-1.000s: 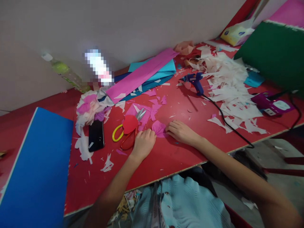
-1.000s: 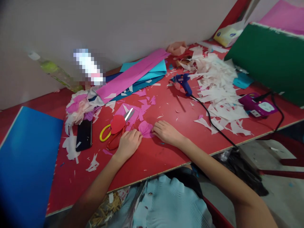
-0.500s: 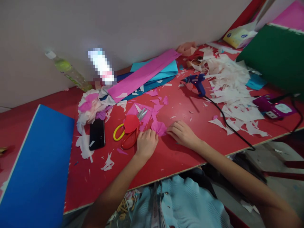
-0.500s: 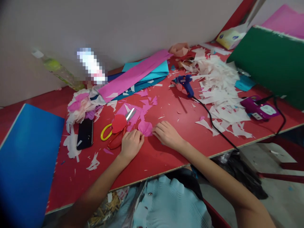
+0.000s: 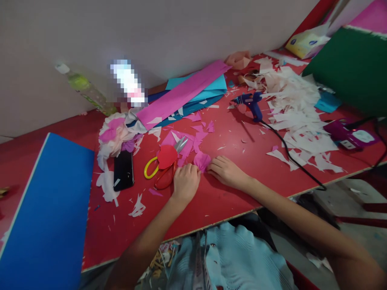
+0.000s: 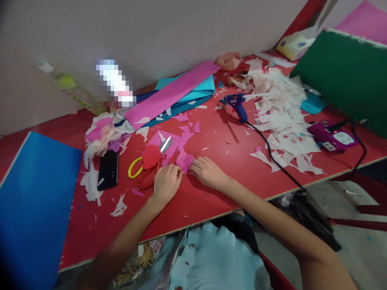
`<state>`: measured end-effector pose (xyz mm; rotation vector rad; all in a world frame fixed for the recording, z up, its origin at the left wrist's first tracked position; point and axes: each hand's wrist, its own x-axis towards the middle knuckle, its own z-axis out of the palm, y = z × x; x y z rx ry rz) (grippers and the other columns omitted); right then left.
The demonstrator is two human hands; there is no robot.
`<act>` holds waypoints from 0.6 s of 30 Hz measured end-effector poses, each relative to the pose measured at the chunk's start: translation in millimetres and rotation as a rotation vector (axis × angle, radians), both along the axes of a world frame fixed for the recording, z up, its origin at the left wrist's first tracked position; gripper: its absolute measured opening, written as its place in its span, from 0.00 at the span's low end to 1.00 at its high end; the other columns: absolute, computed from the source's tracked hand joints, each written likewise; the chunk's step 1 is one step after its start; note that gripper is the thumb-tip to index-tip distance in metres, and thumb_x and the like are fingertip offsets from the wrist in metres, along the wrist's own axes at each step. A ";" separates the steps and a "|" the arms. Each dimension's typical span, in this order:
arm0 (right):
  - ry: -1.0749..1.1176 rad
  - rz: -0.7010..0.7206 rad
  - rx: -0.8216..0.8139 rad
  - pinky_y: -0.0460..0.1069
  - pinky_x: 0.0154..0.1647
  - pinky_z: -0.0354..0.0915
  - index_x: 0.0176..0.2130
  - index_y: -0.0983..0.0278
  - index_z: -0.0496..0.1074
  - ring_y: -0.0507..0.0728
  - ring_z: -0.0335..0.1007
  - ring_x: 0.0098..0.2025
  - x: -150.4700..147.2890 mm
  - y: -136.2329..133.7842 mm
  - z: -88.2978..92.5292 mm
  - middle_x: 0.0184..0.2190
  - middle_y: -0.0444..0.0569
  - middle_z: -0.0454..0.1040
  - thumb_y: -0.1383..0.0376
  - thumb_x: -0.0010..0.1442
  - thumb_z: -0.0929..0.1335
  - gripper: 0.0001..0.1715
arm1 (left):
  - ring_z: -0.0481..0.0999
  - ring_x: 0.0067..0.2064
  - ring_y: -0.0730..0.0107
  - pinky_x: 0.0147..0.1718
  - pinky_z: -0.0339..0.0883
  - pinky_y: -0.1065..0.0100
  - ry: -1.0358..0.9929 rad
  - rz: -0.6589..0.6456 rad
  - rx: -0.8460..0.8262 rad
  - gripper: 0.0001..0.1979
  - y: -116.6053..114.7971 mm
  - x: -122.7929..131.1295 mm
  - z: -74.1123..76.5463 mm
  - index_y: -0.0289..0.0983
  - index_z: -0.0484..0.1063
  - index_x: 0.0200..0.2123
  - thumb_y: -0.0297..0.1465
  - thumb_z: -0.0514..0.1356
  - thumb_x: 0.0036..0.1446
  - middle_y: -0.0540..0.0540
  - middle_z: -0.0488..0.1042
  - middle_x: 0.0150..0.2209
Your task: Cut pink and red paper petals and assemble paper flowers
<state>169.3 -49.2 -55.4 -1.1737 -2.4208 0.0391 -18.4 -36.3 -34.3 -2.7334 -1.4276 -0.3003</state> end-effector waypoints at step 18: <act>-0.002 -0.029 0.015 0.50 0.35 0.54 0.33 0.67 0.70 0.56 0.58 0.32 -1.8 1.0 1.0 0.29 0.51 0.69 0.67 0.64 0.60 0.13 | 0.68 0.37 0.62 0.35 0.59 0.62 0.018 -0.031 0.013 0.03 -4.0 0.7 -1.2 0.36 0.66 0.35 0.27 0.54 0.59 0.45 0.71 0.33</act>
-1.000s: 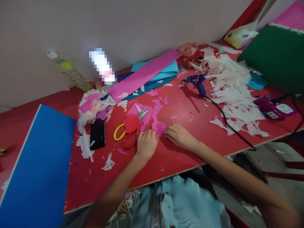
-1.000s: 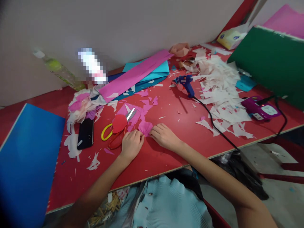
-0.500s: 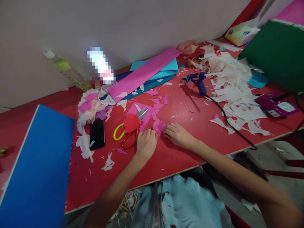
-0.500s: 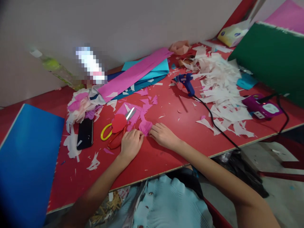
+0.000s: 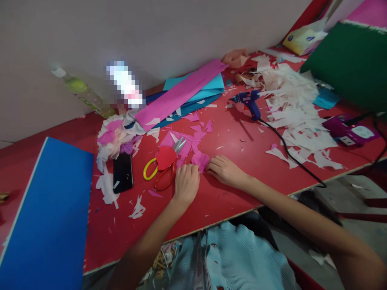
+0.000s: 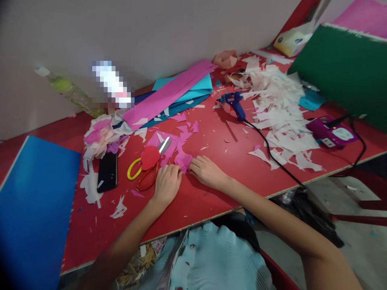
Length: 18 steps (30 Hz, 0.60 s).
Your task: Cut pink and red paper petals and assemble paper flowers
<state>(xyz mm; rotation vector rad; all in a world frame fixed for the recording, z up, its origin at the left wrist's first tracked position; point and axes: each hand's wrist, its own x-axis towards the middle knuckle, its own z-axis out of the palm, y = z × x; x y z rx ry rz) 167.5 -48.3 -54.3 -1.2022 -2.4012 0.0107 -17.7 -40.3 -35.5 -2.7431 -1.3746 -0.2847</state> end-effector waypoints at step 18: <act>-0.010 -0.001 0.025 0.50 0.36 0.55 0.33 0.67 0.70 0.56 0.58 0.32 -0.4 0.9 0.6 0.29 0.51 0.69 0.65 0.66 0.58 0.16 | 0.66 0.33 0.65 0.33 0.61 0.64 0.000 -0.253 0.021 0.08 10.6 -8.1 1.1 0.36 0.69 0.35 0.23 0.52 0.58 0.47 0.71 0.31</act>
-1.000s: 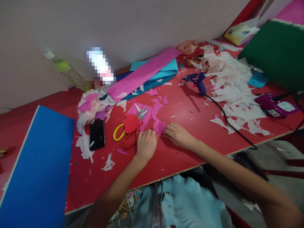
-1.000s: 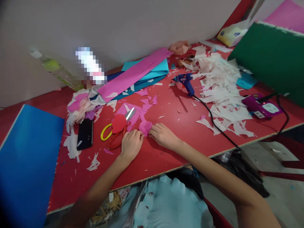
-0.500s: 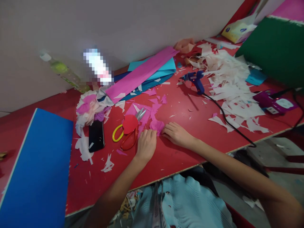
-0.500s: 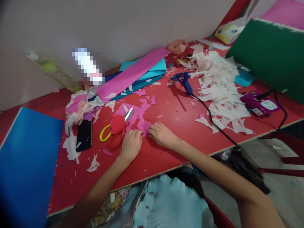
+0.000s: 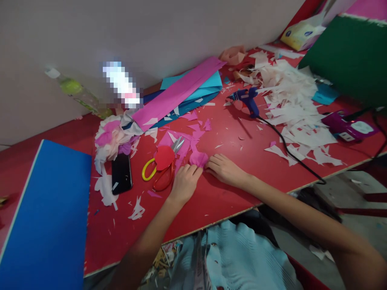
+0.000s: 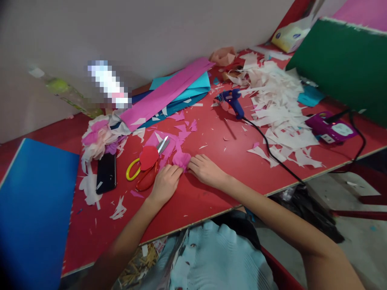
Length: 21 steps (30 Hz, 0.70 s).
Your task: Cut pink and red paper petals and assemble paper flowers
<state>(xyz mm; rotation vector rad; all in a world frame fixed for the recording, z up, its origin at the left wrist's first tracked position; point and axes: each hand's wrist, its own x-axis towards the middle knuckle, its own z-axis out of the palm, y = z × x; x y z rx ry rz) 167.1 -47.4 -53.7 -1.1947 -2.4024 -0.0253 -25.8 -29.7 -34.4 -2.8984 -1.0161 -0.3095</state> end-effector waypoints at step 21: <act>0.008 0.004 -0.041 0.51 0.43 0.53 0.34 0.67 0.69 0.56 0.60 0.34 2.6 6.4 -1.6 0.29 0.51 0.70 0.66 0.64 0.59 0.13 | 0.68 0.37 0.66 0.36 0.58 0.63 0.003 0.052 -0.037 0.07 2.6 0.1 4.6 0.39 0.71 0.37 0.30 0.53 0.60 0.47 0.73 0.34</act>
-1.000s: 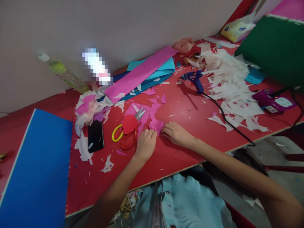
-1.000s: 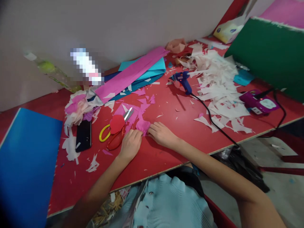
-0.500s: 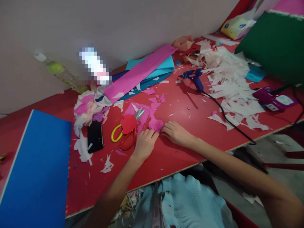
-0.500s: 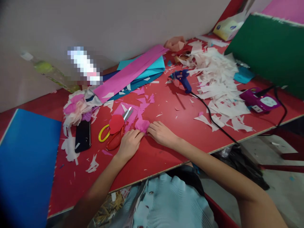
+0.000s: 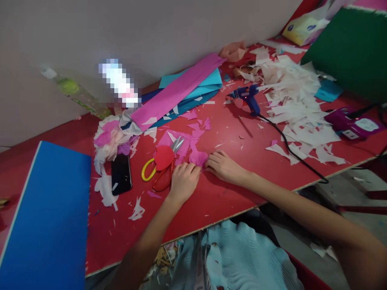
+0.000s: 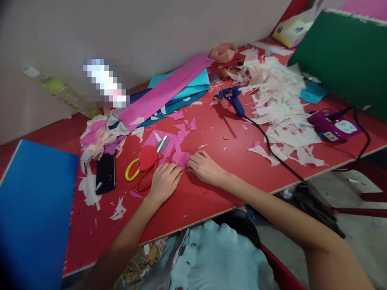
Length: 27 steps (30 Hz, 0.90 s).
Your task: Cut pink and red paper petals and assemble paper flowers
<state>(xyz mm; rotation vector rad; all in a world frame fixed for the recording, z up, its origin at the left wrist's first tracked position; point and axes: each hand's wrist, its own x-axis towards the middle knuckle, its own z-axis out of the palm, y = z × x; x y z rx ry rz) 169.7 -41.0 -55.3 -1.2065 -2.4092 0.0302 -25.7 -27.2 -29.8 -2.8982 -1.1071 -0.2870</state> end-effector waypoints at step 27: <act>-0.055 0.037 0.032 0.50 0.37 0.55 0.33 0.68 0.69 0.56 0.57 0.32 14.8 0.4 4.2 0.28 0.52 0.68 0.65 0.65 0.58 0.15 | 0.68 0.36 0.64 0.35 0.57 0.63 0.011 0.045 -0.013 0.07 -1.5 2.9 -0.5 0.38 0.70 0.36 0.27 0.52 0.60 0.47 0.73 0.33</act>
